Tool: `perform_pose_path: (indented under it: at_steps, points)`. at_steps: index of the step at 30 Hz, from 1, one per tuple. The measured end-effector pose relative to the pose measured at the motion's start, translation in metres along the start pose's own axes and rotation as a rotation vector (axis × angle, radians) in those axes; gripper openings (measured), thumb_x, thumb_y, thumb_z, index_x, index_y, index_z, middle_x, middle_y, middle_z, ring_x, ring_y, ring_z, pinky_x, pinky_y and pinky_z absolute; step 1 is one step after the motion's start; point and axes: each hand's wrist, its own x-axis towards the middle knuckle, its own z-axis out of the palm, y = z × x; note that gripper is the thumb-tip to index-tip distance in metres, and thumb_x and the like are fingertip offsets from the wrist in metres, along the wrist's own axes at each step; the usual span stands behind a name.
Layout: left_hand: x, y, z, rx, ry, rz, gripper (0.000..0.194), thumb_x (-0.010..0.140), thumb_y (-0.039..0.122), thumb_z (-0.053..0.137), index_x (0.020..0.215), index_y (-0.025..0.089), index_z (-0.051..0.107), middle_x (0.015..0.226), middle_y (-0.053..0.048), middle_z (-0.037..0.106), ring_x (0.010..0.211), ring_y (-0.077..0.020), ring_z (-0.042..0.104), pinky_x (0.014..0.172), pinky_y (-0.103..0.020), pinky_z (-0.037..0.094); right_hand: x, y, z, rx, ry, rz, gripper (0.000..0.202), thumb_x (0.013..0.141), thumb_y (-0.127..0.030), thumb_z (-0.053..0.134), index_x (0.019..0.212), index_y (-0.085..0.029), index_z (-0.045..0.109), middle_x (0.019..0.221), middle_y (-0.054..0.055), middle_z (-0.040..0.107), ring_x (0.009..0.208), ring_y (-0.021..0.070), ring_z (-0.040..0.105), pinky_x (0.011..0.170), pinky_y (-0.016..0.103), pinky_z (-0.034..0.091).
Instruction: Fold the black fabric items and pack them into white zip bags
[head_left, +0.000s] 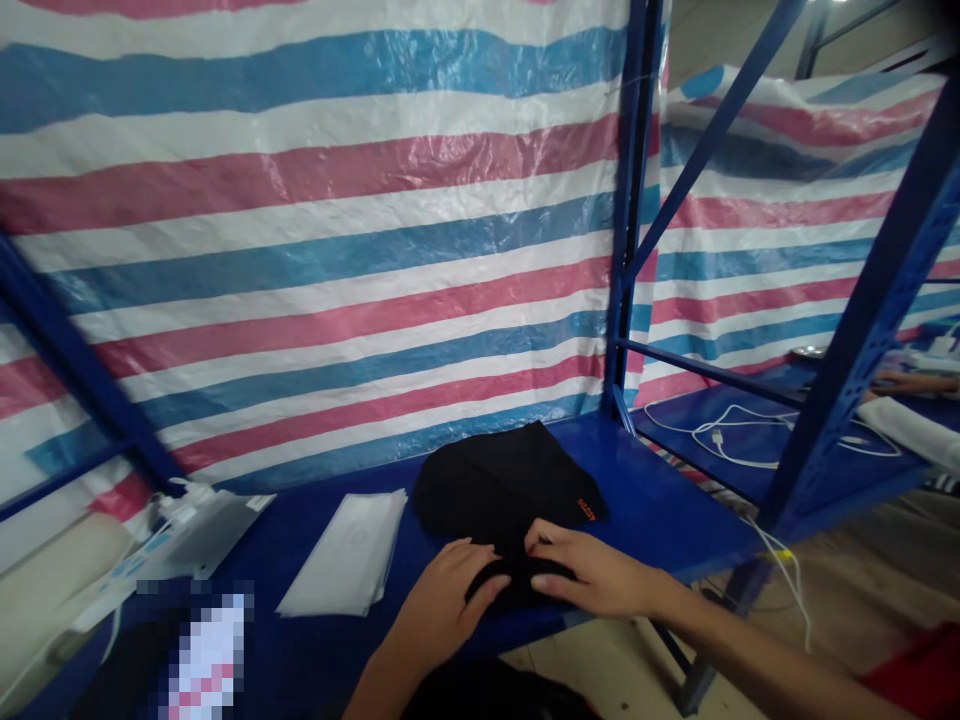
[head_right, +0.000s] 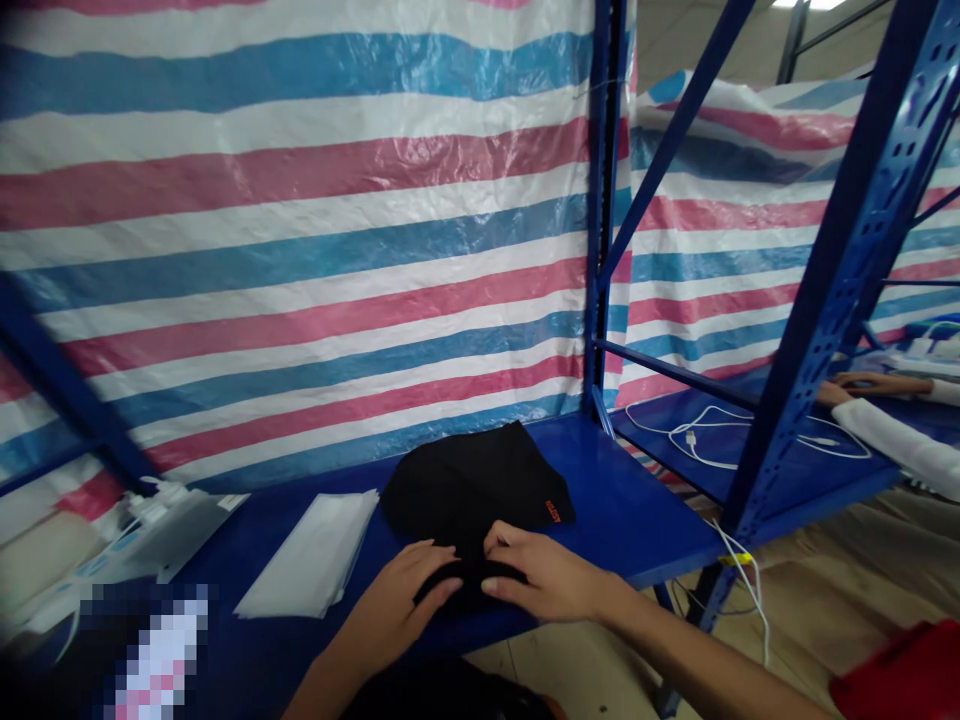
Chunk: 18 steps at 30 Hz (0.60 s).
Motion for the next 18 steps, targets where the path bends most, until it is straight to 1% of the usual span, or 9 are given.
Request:
perform_pose_path:
  at_steps: [2, 4, 7, 9, 12, 13, 15, 18]
  points:
    - [0.003, -0.002, 0.005, -0.048, 0.024, -0.137, 0.029, 0.110, 0.044, 0.052, 0.121, 0.027, 0.073, 0.116, -0.007, 0.081, 0.114, -0.0273, 0.074, 0.104, -0.042, 0.056, 0.009, 0.006, -0.003, 0.044, 0.011, 0.054, 0.034, 0.112, -0.047, 0.051, 0.129, -0.024, 0.069, 0.122, 0.008, 0.069, 0.114, 0.0239, 0.067, 0.106, 0.037, 0.052]
    - [0.007, -0.004, 0.009, -0.119, 0.053, -0.244, 0.032, 0.110, 0.048, 0.049, 0.114, 0.027, 0.073, 0.105, -0.006, 0.081, 0.104, -0.0267, 0.076, 0.093, -0.037, 0.056, 0.018, 0.016, -0.002, 0.049, 0.047, 0.108, 0.032, 0.112, -0.047, 0.052, 0.131, -0.025, 0.067, 0.119, 0.007, 0.071, 0.112, 0.0239, 0.068, 0.105, 0.037, 0.052]
    - [0.016, -0.010, 0.016, -0.225, 0.136, -0.345, 0.033, 0.108, 0.052, 0.052, 0.111, 0.028, 0.073, 0.102, -0.003, 0.080, 0.098, -0.0254, 0.077, 0.087, -0.033, 0.056, 0.030, 0.034, 0.005, 0.007, 0.105, 0.141, 0.031, 0.113, -0.045, 0.051, 0.124, -0.023, 0.069, 0.120, 0.007, 0.069, 0.113, 0.0232, 0.067, 0.106, 0.037, 0.052]
    - [0.022, -0.018, 0.022, -0.226, 0.217, -0.371, 0.032, 0.104, 0.053, 0.058, 0.108, 0.026, 0.074, 0.105, -0.004, 0.079, 0.101, -0.0260, 0.076, 0.090, -0.035, 0.056, 0.036, 0.043, 0.011, -0.049, 0.135, 0.152, 0.033, 0.113, -0.044, 0.049, 0.125, -0.022, 0.070, 0.126, 0.010, 0.066, 0.115, 0.0233, 0.067, 0.109, 0.037, 0.051]
    - [0.023, -0.029, 0.032, -0.137, 0.320, -0.354, 0.031, 0.102, 0.050, 0.061, 0.112, 0.024, 0.074, 0.119, -0.008, 0.076, 0.113, -0.0284, 0.071, 0.103, -0.043, 0.055, 0.039, 0.048, 0.019, -0.125, 0.174, 0.185, 0.041, 0.112, -0.045, 0.051, 0.143, -0.021, 0.063, 0.139, 0.014, 0.065, 0.126, 0.0269, 0.066, 0.115, 0.041, 0.049]
    - [0.021, -0.031, 0.036, -0.111, 0.334, -0.347, 0.031, 0.102, 0.048, 0.061, 0.116, 0.024, 0.073, 0.124, -0.009, 0.074, 0.118, -0.0290, 0.069, 0.107, -0.046, 0.054, 0.039, 0.048, 0.020, -0.143, 0.178, 0.195, 0.043, 0.112, -0.046, 0.052, 0.146, -0.021, 0.062, 0.140, 0.014, 0.066, 0.128, 0.0286, 0.066, 0.116, 0.043, 0.048]
    - [0.014, -0.030, 0.040, -0.082, 0.331, -0.347, 0.033, 0.103, 0.047, 0.059, 0.122, 0.024, 0.073, 0.131, -0.009, 0.073, 0.124, -0.0293, 0.066, 0.111, -0.049, 0.051, 0.036, 0.045, 0.022, -0.173, 0.170, 0.197, 0.044, 0.112, -0.047, 0.053, 0.145, -0.020, 0.063, 0.138, 0.015, 0.070, 0.128, 0.0309, 0.066, 0.114, 0.045, 0.049]
    - [0.000, -0.020, 0.043, -0.068, 0.302, -0.381, 0.035, 0.104, 0.049, 0.058, 0.126, 0.026, 0.073, 0.138, -0.009, 0.071, 0.132, -0.0306, 0.062, 0.114, -0.052, 0.049, 0.028, 0.038, 0.023, -0.190, 0.131, 0.128, 0.043, 0.111, -0.048, 0.054, 0.143, -0.022, 0.065, 0.131, 0.013, 0.072, 0.125, 0.0302, 0.065, 0.112, 0.045, 0.049]
